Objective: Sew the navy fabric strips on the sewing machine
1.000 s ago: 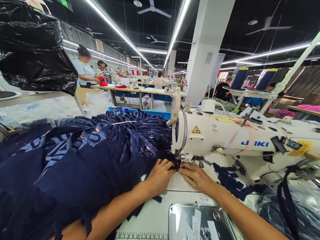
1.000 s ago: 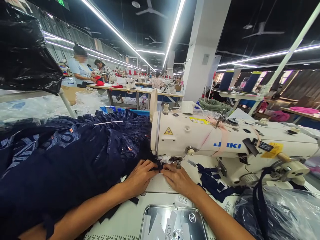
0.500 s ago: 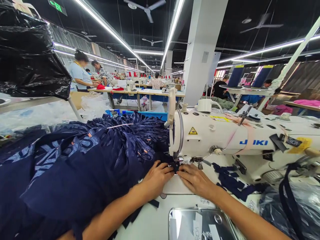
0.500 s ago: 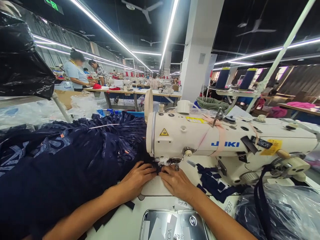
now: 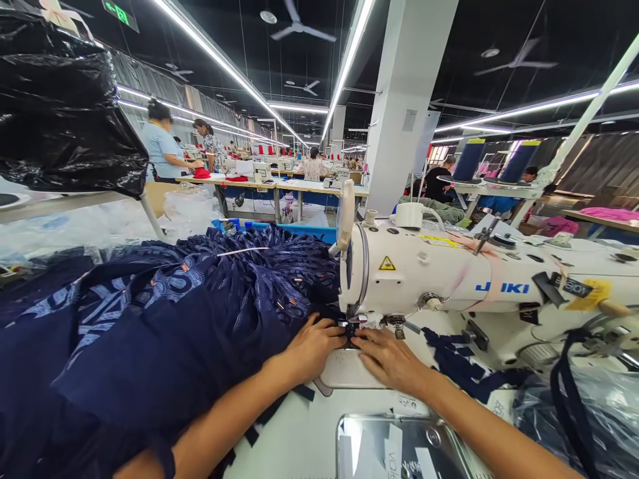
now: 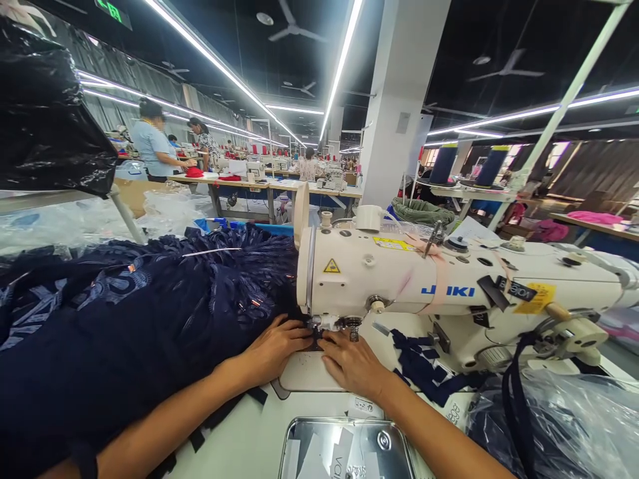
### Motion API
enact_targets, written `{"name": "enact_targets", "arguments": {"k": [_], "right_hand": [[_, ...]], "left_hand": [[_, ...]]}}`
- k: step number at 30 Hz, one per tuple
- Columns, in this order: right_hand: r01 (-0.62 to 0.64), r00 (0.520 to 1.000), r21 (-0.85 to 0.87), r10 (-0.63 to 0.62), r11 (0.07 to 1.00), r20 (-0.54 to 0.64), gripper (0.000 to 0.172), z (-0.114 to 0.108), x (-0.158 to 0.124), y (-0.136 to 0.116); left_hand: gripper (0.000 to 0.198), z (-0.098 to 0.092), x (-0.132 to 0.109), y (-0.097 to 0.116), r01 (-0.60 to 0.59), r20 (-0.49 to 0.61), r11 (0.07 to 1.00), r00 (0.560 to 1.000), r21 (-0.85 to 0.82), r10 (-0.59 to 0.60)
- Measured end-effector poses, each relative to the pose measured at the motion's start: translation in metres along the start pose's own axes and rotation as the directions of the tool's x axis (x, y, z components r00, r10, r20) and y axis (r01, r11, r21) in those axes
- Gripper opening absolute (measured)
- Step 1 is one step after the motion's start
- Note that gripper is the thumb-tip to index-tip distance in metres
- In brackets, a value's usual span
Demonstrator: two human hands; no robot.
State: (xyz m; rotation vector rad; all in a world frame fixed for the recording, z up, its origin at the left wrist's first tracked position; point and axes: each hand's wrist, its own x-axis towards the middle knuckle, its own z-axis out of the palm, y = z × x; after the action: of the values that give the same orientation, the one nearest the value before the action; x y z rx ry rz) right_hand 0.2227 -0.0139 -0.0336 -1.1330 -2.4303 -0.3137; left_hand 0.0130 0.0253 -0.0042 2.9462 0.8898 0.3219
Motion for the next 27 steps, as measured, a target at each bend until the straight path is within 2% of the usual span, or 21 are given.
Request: {"name": "enact_targets", "arguments": {"k": [4,9,12,17,21,24,27], "right_hand": [[-0.096,0.995,0.084,0.093,0.992,0.036,0.028,0.003,0.004,0.008],[-0.253,0.964,0.123,0.26,0.96,-0.05,0.032,0.023,0.022,0.02],[-0.249,0.965,0.095,0.255,0.964,-0.061,0.03,0.033,0.028,0.027],[-0.185,0.98,0.034,0.187,0.982,-0.063,0.026,0.033,0.021,0.033],[-0.084,0.996,-0.063,0.082,0.994,-0.043,0.031,0.029,0.01,0.029],[-0.093,0.994,-0.097,0.086,0.991,-0.075,0.032,0.028,0.006,0.025],[-0.127,0.989,-0.073,0.121,0.989,-0.08,0.03,0.027,0.006,0.022]], "left_hand": [[0.047,0.0,0.008,-0.007,0.005,-0.017,1.0,1.0,-0.006,-0.005],[0.036,0.002,0.014,-0.011,-0.003,-0.087,1.0,0.996,-0.011,0.002],[0.019,0.007,0.011,-0.006,-0.008,-0.182,0.992,0.983,0.127,0.032],[0.016,0.016,0.005,0.002,0.109,-0.243,0.897,0.97,0.428,-0.002],[0.025,0.014,0.008,0.003,0.145,-0.16,0.886,0.984,0.441,-0.082],[0.03,0.009,0.014,0.0,0.12,-0.099,0.91,0.991,0.398,-0.087],[0.028,0.008,0.018,-0.001,0.107,-0.09,0.924,0.993,0.366,-0.079]]}}
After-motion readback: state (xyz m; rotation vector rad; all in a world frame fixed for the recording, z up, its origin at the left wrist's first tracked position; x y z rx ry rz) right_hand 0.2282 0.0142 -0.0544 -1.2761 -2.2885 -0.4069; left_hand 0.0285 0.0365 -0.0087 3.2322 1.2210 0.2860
